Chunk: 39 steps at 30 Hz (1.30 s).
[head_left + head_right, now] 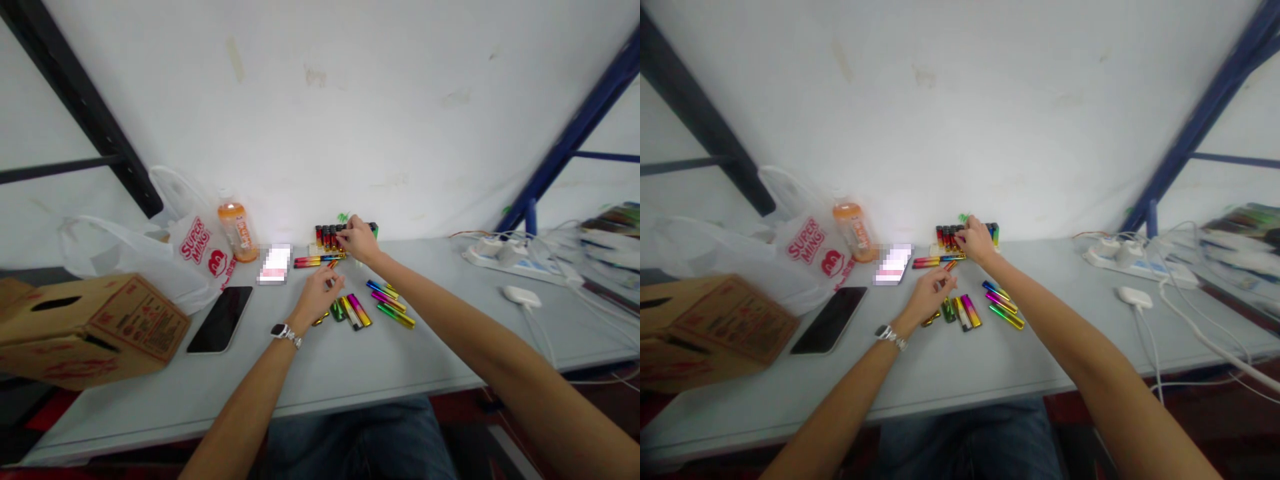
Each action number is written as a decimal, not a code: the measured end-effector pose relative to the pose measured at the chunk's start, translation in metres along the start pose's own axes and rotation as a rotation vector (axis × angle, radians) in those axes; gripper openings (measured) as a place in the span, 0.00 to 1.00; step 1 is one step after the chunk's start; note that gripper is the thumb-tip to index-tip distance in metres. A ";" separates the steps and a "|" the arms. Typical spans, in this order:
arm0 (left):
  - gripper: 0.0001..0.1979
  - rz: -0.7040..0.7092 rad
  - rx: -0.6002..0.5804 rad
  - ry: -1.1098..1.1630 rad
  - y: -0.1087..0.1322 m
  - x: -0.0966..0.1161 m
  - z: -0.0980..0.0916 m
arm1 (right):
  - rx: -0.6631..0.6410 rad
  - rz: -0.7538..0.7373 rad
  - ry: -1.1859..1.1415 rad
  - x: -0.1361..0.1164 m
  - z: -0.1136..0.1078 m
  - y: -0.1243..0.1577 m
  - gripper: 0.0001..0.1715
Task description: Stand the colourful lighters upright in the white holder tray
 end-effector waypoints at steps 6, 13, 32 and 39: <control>0.15 0.016 0.007 -0.016 0.000 0.000 0.000 | -0.040 0.035 0.175 -0.011 -0.004 0.014 0.23; 0.14 -0.005 0.066 -0.112 -0.002 -0.004 -0.005 | -0.074 0.050 0.202 -0.012 0.000 0.035 0.31; 0.15 -0.227 0.347 -0.202 -0.006 -0.042 -0.028 | -0.523 -0.285 0.202 -0.049 0.001 0.031 0.15; 0.13 -0.194 0.297 -0.167 -0.006 -0.031 -0.022 | -0.125 0.237 -0.623 -0.052 -0.002 0.051 0.06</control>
Point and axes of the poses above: each hand's wrist, its own y-axis away from the middle knuckle, its own z-axis out of the palm, x = y × z, the point moved 1 cm from there along -y, towards the middle knuckle, and after that the axes turned 1 degree about -x, right-handed, at the moved point
